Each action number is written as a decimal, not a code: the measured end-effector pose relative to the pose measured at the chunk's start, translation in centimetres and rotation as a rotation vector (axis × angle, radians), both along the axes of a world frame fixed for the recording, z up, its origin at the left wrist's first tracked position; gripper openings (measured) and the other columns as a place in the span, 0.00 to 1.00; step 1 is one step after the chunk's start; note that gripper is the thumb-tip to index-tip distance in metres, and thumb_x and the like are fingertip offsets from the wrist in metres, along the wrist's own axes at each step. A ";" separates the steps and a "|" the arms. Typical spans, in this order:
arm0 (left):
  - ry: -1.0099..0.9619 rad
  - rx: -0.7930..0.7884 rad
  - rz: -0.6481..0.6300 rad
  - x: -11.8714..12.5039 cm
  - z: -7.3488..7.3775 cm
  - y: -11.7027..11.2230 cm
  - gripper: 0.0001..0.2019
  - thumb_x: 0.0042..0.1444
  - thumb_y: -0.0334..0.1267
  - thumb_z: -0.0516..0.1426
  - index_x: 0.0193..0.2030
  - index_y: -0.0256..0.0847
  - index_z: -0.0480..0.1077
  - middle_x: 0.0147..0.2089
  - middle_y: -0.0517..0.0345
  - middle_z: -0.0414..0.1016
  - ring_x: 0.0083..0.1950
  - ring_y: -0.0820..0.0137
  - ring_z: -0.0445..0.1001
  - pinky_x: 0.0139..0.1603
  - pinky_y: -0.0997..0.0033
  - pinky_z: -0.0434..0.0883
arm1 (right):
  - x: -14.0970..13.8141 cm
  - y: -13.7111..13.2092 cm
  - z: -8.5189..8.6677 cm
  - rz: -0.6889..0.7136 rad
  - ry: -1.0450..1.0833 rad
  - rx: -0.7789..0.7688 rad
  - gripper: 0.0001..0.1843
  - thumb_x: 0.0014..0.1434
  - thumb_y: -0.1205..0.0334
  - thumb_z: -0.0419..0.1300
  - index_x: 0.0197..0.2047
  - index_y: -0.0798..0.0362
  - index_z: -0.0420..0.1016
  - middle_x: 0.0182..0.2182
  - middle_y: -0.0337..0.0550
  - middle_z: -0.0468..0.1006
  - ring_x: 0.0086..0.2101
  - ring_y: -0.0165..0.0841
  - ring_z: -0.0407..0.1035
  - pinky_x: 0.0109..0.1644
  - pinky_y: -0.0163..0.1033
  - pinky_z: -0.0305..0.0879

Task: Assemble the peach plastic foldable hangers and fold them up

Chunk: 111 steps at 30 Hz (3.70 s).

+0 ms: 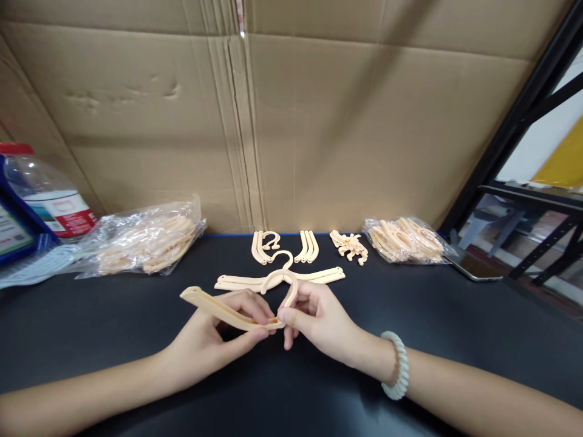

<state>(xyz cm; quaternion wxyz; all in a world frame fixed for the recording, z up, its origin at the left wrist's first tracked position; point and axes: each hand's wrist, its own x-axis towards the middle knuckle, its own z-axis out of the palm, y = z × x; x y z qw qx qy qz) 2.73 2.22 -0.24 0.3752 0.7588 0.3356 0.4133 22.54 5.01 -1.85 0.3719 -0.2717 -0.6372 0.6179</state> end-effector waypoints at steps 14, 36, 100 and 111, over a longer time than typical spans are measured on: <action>-0.274 -0.389 0.072 -0.1 -0.7 1.2 0.16 0.48 0.38 0.67 0.38 0.39 0.65 0.32 0.59 0.78 0.34 0.66 0.80 0.41 0.62 0.77 | 0.2 0.4 0.0 -0.120 -0.058 0.051 0.17 0.55 0.49 0.65 0.34 0.57 0.77 0.23 0.38 0.72 0.21 0.25 0.65 0.23 0.32 0.65; -0.298 -0.465 0.040 0.2 -0.7 1.0 0.18 0.49 0.36 0.67 0.32 0.41 0.58 0.30 0.61 0.80 0.34 0.70 0.78 0.41 0.68 0.72 | 0.5 1.7 0.4 -0.190 -0.024 0.143 0.13 0.52 0.54 0.68 0.32 0.55 0.74 0.21 0.38 0.76 0.21 0.28 0.71 0.27 0.34 0.71; -0.455 -0.489 0.149 -0.1 -0.1 1.0 0.17 0.48 0.34 0.68 0.30 0.39 0.60 0.34 0.57 0.80 0.36 0.70 0.79 0.44 0.68 0.73 | 1.9 0.9 2.8 -0.236 0.152 0.144 0.14 0.64 0.56 0.56 0.50 0.51 0.71 0.43 0.50 0.78 0.33 0.33 0.72 0.33 0.38 0.67; -0.421 -0.460 0.131 -0.1 0.1 0.9 0.15 0.46 0.34 0.69 0.32 0.39 0.65 0.32 0.59 0.79 0.35 0.68 0.79 0.43 0.69 0.73 | 0.5 0.1 0.8 -0.252 0.148 -0.006 0.12 0.55 0.55 0.66 0.39 0.52 0.74 0.27 0.37 0.72 0.25 0.26 0.64 0.29 0.34 0.62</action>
